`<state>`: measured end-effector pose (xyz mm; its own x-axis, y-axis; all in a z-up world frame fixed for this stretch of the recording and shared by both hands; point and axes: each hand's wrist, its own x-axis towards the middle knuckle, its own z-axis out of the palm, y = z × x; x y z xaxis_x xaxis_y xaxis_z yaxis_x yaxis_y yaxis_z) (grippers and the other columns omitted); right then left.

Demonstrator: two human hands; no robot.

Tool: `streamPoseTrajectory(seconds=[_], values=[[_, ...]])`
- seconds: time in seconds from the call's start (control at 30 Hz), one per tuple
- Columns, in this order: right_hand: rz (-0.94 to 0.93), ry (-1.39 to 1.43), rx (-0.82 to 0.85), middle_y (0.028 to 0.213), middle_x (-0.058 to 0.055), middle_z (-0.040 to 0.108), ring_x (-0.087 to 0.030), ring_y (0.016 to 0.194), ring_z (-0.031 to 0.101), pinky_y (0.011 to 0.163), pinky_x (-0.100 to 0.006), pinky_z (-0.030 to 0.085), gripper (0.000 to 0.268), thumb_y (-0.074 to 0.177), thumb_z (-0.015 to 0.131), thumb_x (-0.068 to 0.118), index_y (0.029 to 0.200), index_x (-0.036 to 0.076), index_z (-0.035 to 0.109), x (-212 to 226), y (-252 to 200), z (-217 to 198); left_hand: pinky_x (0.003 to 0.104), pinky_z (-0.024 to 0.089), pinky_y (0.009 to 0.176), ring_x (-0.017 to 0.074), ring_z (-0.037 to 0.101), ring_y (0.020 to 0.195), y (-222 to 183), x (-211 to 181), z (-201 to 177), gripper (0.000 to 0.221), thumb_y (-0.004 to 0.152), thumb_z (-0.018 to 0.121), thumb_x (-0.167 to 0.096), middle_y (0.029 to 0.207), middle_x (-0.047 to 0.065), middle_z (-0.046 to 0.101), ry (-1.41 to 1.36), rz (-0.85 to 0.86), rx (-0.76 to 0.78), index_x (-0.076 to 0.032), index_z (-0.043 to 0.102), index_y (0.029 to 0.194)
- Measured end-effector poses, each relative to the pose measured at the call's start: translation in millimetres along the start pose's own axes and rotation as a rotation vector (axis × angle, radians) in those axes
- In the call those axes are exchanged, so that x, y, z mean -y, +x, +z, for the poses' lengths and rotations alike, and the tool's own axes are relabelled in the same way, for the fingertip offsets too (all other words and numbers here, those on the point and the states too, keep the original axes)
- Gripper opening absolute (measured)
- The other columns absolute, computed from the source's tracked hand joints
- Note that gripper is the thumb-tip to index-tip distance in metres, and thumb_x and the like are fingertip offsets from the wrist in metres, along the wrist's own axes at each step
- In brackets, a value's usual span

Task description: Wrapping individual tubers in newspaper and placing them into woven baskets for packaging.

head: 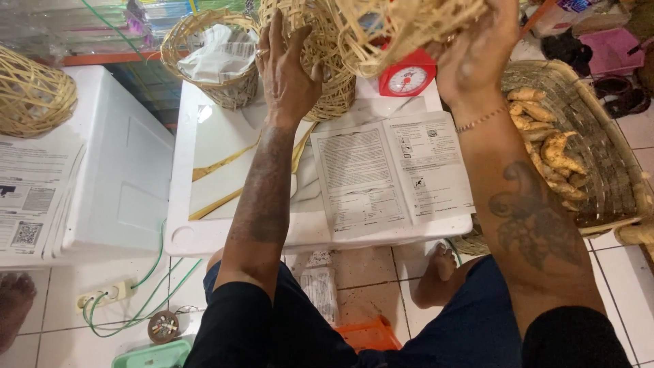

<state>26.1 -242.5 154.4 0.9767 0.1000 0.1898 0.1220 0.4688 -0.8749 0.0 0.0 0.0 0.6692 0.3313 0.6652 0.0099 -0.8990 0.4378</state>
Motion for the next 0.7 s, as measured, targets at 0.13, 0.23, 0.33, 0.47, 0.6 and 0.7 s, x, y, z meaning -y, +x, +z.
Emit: streamPoseTrajectory(seconds=[0.13, 0.23, 0.33, 0.47, 0.6, 0.7], values=[[0.075, 0.288, 0.358, 0.116, -0.005, 0.072, -0.027, 0.119, 0.069, 0.113, -0.052, 0.059, 0.049, 0.086, 0.065, 0.048, 0.12, 0.013, 0.069, -17, -23, -54, 0.068, 0.033, 0.123, 0.0371, 0.03, 0.153, 3, 2, -11, 0.055, 0.088, 0.088, -0.015, 0.165, 0.008, 0.024, -0.087, 0.0, -0.066, -0.024, 0.066, 0.138], [0.163, 0.175, 0.299, 0.115, -0.007, 0.071, -0.029, 0.117, 0.069, 0.109, -0.053, 0.058, 0.049, 0.088, 0.063, 0.047, 0.122, 0.012, 0.068, -37, -44, -93, 0.069, 0.043, 0.117, 0.0363, 0.044, 0.147, 0, -28, -48, 0.038, 0.104, 0.068, -0.04, 0.158, 0.012, 0.038, -0.422, -0.019, -0.161, -0.021, 0.06, 0.136], [0.29, 0.014, 0.229, 0.114, -0.01, 0.071, -0.032, 0.113, 0.07, 0.103, -0.054, 0.059, 0.049, 0.092, 0.06, 0.047, 0.125, 0.01, 0.066, -60, -67, -122, 0.062, 0.066, 0.1, 0.0402, 0.053, 0.141, -11, -72, -99, 0.067, 0.108, 0.055, -0.062, 0.154, 0.024, 0.045, -1.035, 0.097, 0.361, -0.02, 0.035, 0.156], [0.482, -0.229, 0.14, 0.112, -0.014, 0.069, -0.037, 0.108, 0.07, 0.093, -0.056, 0.059, 0.05, 0.098, 0.056, 0.045, 0.129, 0.007, 0.062, -97, -86, -149, 0.044, 0.066, 0.079, 0.0245, 0.072, 0.088, -38, -100, -120, 0.046, 0.099, 0.053, -0.028, 0.13, 0.017, 0.06, -0.857, -0.126, 0.779, -0.002, 0.052, 0.137], [0.705, -0.466, 0.052, 0.111, -0.019, 0.068, -0.041, 0.103, 0.07, 0.084, -0.058, 0.059, 0.05, 0.104, 0.052, 0.044, 0.133, 0.004, 0.059, -140, -96, -188, 0.051, 0.056, 0.09, 0.0319, 0.074, 0.099, -59, -105, -160, 0.034, 0.093, 0.054, -0.053, 0.094, 0.009, 0.074, -0.371, -0.441, 0.847, -0.025, 0.071, 0.101], [0.283, -1.255, 0.31, 0.123, -0.023, 0.07, -0.042, 0.115, 0.066, 0.097, -0.052, 0.056, 0.055, 0.092, 0.072, 0.046, 0.132, 0.009, 0.065, -75, -88, -171, 0.045, 0.068, 0.075, 0.0396, 0.073, 0.092, -86, -56, -151, 0.047, 0.094, 0.058, -0.034, 0.121, 0.028, 0.065, -0.476, -0.775, 0.669, -0.01, 0.065, 0.134]])
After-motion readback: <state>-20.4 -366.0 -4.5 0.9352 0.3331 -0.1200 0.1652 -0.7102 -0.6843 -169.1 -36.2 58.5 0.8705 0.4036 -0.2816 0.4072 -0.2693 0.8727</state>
